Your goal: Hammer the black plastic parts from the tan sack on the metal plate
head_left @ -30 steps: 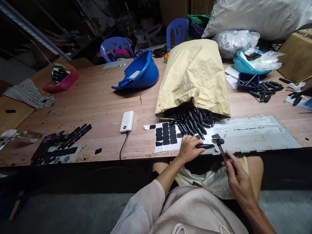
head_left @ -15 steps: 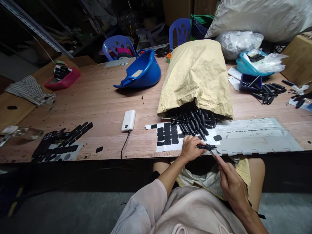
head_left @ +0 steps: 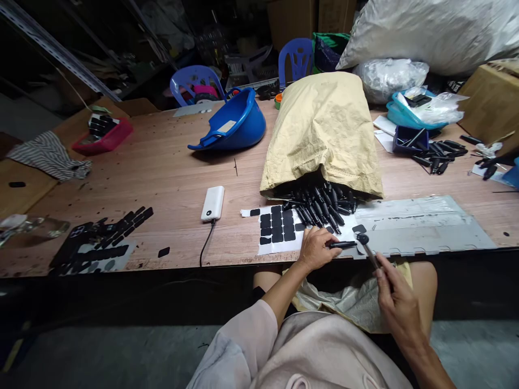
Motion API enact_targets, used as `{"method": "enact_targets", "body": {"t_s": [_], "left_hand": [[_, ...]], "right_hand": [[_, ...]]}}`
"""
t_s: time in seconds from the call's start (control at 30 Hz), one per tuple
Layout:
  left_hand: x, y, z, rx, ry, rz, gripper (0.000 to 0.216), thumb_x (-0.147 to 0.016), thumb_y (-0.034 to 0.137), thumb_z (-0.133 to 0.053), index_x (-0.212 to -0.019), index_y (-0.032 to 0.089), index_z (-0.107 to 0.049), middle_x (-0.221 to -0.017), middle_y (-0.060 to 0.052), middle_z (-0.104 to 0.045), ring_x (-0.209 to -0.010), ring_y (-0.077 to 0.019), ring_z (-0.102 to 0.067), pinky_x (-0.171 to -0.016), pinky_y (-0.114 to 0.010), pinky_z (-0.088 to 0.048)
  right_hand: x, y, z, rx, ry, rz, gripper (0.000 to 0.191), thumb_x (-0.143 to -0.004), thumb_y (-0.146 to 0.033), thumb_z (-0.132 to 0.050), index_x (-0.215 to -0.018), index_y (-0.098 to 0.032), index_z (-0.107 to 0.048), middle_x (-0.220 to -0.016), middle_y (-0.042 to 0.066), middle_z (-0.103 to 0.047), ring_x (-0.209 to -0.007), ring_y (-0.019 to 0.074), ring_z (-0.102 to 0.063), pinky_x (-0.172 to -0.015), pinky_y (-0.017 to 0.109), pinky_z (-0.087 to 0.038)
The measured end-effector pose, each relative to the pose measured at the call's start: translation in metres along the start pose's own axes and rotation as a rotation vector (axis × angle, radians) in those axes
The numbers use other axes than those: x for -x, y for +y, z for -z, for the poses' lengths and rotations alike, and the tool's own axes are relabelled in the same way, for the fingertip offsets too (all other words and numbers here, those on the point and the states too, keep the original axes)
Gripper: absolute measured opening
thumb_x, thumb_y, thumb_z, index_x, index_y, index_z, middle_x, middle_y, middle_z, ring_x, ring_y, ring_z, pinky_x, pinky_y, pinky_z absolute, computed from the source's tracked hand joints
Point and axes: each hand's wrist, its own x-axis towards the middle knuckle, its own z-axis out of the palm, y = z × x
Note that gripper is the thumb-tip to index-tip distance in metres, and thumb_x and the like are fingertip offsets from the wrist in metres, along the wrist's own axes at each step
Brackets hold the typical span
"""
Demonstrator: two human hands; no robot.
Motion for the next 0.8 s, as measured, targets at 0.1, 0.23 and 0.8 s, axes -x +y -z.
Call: {"method": "enact_targets", "body": {"t_s": [0.1,0.23,0.8], "left_hand": [[0.002,-0.001,0.001,-0.014,0.013,-0.032,0.013,-0.089,0.036,-0.087,-0.098,0.027,-0.083,-0.099,-0.002,-0.078,-0.1,-0.0243,-0.062,-0.097,-0.042,-0.041],[0.003,-0.003,0.003,-0.022,0.0,-0.069,0.02,-0.106,0.035,-0.066,-0.094,0.026,-0.08,-0.095,0.0,-0.076,-0.096,-0.0213,-0.06,-0.094,-0.04,-0.039],[0.002,-0.005,0.005,-0.097,0.007,-0.094,0.039,-0.111,0.032,-0.049,-0.076,0.022,-0.062,-0.087,-0.002,-0.07,-0.092,-0.0209,-0.058,-0.089,-0.04,-0.039]], "right_hand": [[-0.03,0.011,0.015,0.189,0.129,-0.005,0.048,-0.107,-0.046,-0.049,-0.139,-0.021,-0.074,-0.116,0.012,-0.079,-0.103,0.0258,-0.071,-0.09,0.038,-0.055],[-0.076,0.039,0.027,0.532,0.203,-0.066,0.046,-0.106,-0.042,-0.046,-0.129,-0.019,-0.079,-0.103,0.014,-0.074,-0.088,0.0258,-0.062,-0.075,0.038,-0.043],[-0.142,0.061,-0.013,0.552,0.329,-0.246,0.035,-0.099,-0.032,-0.052,-0.118,-0.023,-0.08,-0.12,0.015,-0.06,-0.101,0.027,-0.044,-0.082,0.043,-0.029]]}}
